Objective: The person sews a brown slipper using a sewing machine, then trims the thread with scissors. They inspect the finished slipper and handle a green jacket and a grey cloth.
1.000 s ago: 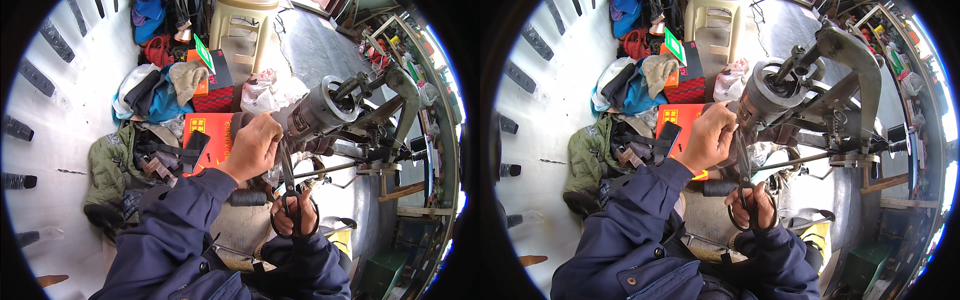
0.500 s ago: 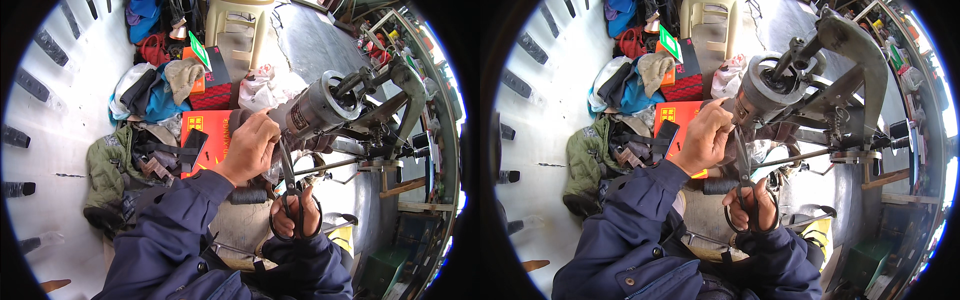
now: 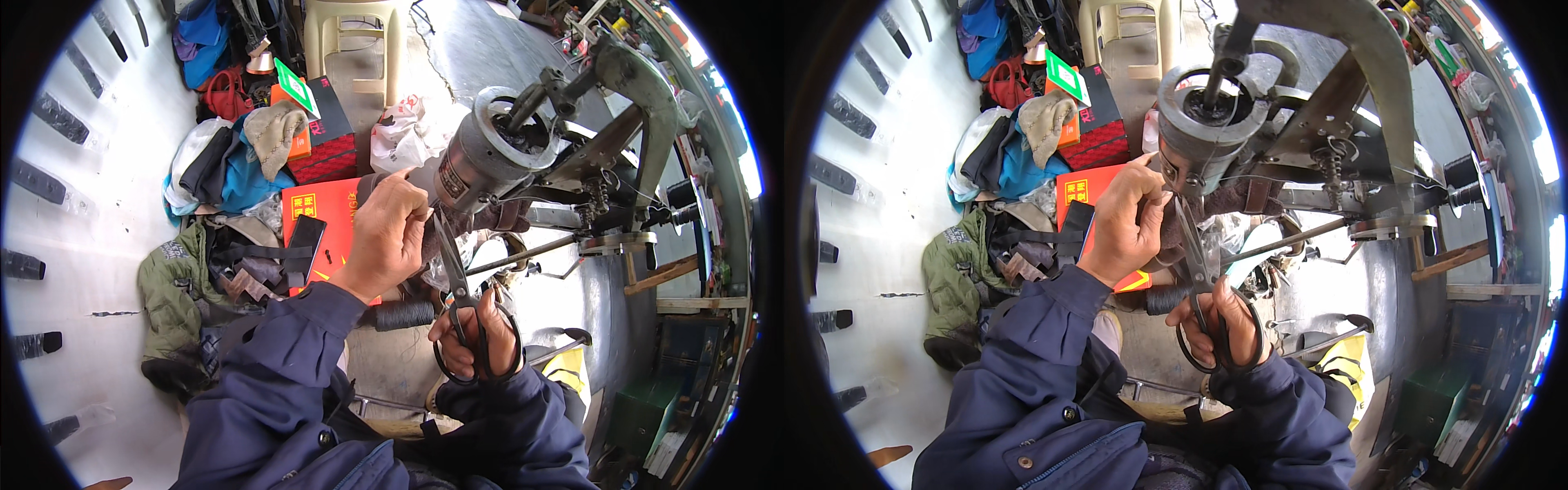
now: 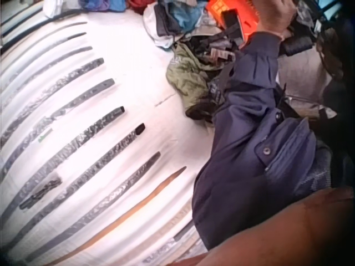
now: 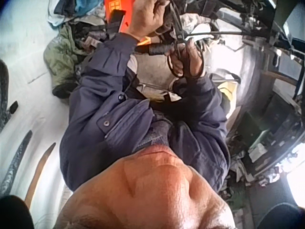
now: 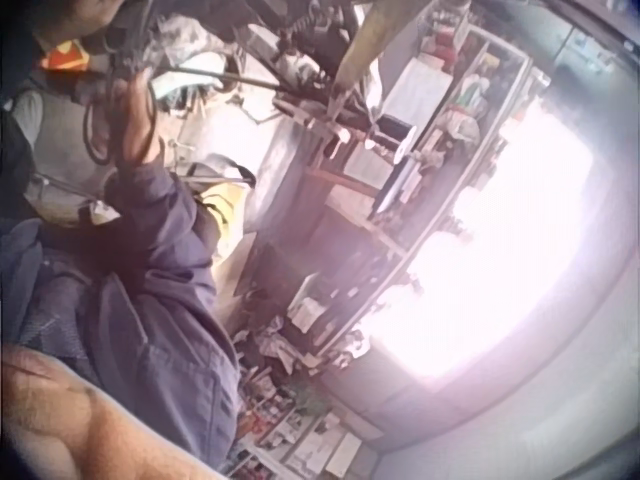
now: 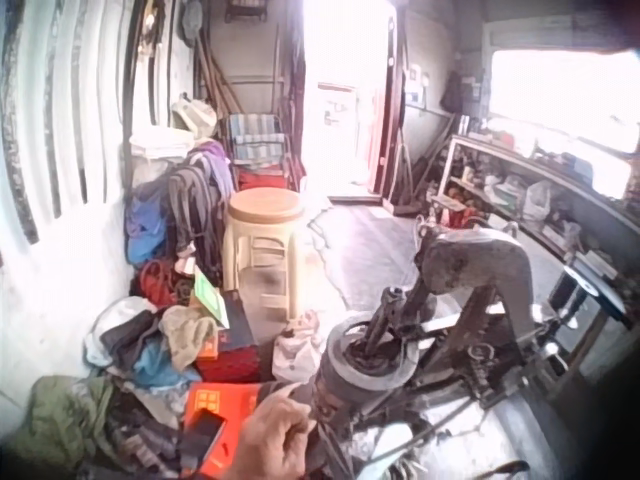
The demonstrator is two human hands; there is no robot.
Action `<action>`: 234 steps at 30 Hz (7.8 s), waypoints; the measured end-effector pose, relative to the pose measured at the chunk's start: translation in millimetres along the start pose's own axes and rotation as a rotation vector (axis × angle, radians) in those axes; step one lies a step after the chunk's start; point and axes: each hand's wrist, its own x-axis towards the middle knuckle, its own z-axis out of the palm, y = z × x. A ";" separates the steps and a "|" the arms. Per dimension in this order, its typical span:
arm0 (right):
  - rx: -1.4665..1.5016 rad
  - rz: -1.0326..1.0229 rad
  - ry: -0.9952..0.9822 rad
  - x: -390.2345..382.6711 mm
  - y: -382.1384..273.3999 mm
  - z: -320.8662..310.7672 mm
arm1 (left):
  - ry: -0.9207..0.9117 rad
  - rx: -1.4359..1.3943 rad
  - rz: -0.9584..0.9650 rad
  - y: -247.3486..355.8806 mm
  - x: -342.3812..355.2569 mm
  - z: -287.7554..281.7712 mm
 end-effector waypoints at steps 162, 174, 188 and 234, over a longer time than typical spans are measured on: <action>-0.557 -0.229 -0.014 -66.7 59.5 -26.5 | -0.919 0.244 -0.104 187.1 -11.5 -182.8; -0.217 -0.373 0.339 -73.6 129.5 -7.2 | -0.353 -0.347 -1.043 225.2 -154.3 -125.2; -0.186 -0.267 0.084 -68.3 141.3 2.6 | -0.227 -0.646 -1.267 167.4 -149.1 -101.1; -0.396 0.126 -0.204 -102.6 78.8 -18.9 | -0.131 -0.468 -1.265 160.8 -157.0 -110.3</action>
